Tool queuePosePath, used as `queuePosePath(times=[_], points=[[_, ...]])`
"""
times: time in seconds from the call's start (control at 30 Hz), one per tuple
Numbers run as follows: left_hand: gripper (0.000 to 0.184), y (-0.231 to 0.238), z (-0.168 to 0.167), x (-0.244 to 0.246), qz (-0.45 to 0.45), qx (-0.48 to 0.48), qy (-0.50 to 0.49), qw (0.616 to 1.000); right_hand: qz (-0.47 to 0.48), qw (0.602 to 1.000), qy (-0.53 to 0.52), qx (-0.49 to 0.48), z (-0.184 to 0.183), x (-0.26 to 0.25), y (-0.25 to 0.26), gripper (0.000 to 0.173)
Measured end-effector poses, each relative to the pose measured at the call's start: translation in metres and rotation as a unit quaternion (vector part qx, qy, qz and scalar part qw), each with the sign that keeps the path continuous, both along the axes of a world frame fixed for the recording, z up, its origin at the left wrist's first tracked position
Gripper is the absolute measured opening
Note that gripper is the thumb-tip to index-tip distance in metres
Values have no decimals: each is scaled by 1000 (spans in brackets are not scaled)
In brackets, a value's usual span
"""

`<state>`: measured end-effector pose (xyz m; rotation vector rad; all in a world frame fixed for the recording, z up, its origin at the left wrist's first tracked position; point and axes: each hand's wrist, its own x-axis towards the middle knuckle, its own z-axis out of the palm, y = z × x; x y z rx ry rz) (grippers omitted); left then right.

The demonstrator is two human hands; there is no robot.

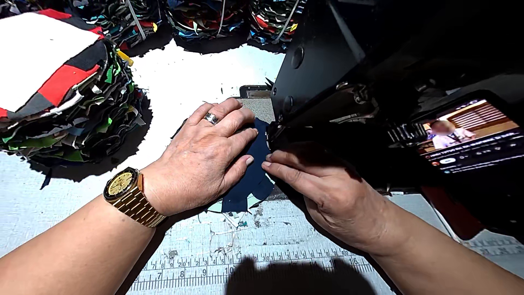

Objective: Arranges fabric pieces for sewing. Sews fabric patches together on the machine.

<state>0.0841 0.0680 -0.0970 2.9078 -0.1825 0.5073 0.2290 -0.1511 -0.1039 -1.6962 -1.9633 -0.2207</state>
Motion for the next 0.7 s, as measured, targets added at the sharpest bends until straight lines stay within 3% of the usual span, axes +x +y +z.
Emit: queuePosePath(times=[0.2,0.33,0.7], points=[[41,6,4,-6,-60,-52,8,997,-8,1000,-9,13,1,4,-1,29],[37,5,7,-5,-53,-33,12,998,-14,1000,-9,27,3,7,-1,22],[38,7,3,-4,-47,-43,-16,998,-17,999,-18,44,5,8,-1,25]])
